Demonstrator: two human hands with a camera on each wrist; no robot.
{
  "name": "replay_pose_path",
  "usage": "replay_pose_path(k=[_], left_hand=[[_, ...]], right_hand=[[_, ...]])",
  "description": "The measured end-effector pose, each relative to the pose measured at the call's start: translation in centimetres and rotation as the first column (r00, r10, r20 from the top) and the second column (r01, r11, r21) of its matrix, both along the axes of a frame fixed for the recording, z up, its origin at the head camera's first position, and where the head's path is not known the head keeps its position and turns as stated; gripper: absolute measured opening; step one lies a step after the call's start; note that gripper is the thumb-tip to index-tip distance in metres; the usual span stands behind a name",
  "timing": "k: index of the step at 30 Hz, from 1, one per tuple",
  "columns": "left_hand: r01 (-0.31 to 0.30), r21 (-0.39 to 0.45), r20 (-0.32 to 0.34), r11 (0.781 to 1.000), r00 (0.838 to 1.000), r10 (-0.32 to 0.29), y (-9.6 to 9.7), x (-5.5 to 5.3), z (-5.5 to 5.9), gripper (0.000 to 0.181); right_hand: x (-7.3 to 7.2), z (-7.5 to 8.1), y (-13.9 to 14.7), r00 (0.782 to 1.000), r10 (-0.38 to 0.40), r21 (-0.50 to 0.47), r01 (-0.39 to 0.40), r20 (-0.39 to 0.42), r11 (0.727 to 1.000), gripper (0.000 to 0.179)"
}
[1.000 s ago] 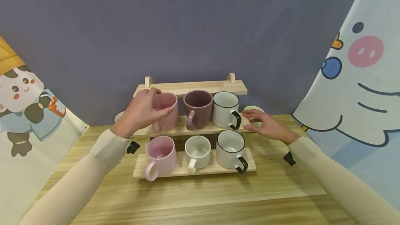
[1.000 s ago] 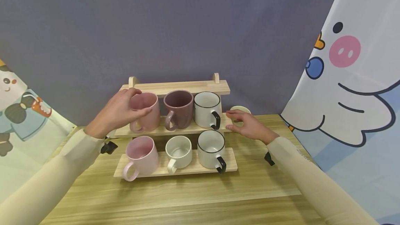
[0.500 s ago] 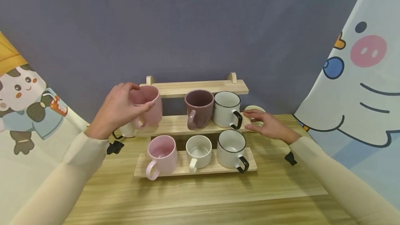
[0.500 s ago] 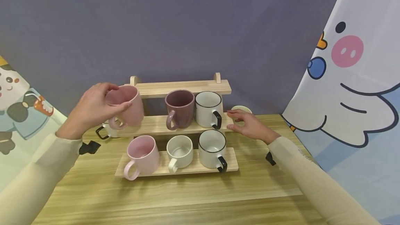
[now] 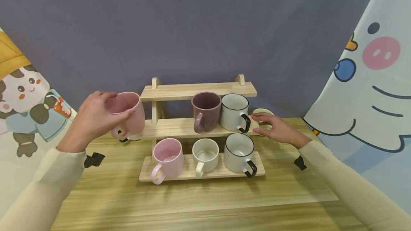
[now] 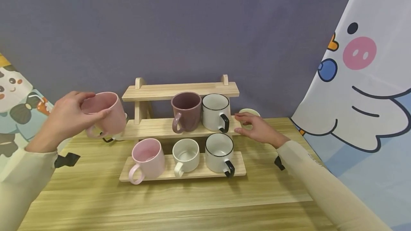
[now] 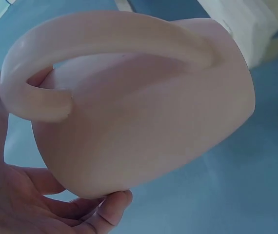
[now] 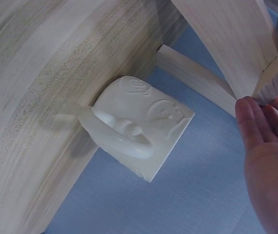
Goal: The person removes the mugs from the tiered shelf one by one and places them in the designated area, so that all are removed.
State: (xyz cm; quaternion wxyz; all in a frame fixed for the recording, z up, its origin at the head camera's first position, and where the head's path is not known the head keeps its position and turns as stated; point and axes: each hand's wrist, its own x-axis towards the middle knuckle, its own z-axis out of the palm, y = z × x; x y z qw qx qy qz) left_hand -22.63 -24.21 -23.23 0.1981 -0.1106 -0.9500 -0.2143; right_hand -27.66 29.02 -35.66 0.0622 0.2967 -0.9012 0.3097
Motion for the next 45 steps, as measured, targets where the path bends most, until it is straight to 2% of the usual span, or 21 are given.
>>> replay_pose_path(k=[8, 17, 22, 31, 41, 45], left_hand=[[-0.032, -0.029, 0.013, 0.999, 0.999, 0.032, -2.6, 0.3, -1.6, 0.077], [-0.062, -0.071, 0.041, 0.996, 0.997, 0.065, -4.7, 0.6, -3.2, 0.073], [-0.045, -0.065, 0.033, 0.997, 0.998, 0.047, -5.6, 0.3, -4.2, 0.068], [0.018, -0.081, 0.046, 0.997, 0.999, -0.014, -5.9, -0.3, -6.8, 0.063], [0.028, -0.096, 0.080, 0.995, 0.997, -0.020, -5.7, -1.0, -9.5, 0.066], [0.052, -0.098, 0.037, 0.994, 0.998, -0.048, -5.6, -1.5, -10.8, 0.059]], right_hand=[[0.0, -0.1, 0.0, 1.000, -0.006, 0.003, 0.006, -0.013, 1.000, 0.055], [0.0, 0.0, -0.1, 1.000, -0.013, 0.013, 0.013, -0.003, 1.000, 0.056], [-0.1, 0.1, 0.0, 1.000, -0.004, 0.009, 0.004, -0.007, 1.000, 0.055], [-0.2, 0.2, 0.1, 1.000, -0.013, 0.027, 0.013, 0.011, 1.000, 0.058], [-0.3, 0.1, 0.0, 1.000, -0.014, 0.030, 0.014, -0.016, 0.999, 0.057], [-0.3, 0.1, 0.0, 1.000, -0.016, 0.029, 0.016, 0.001, 0.999, 0.056]])
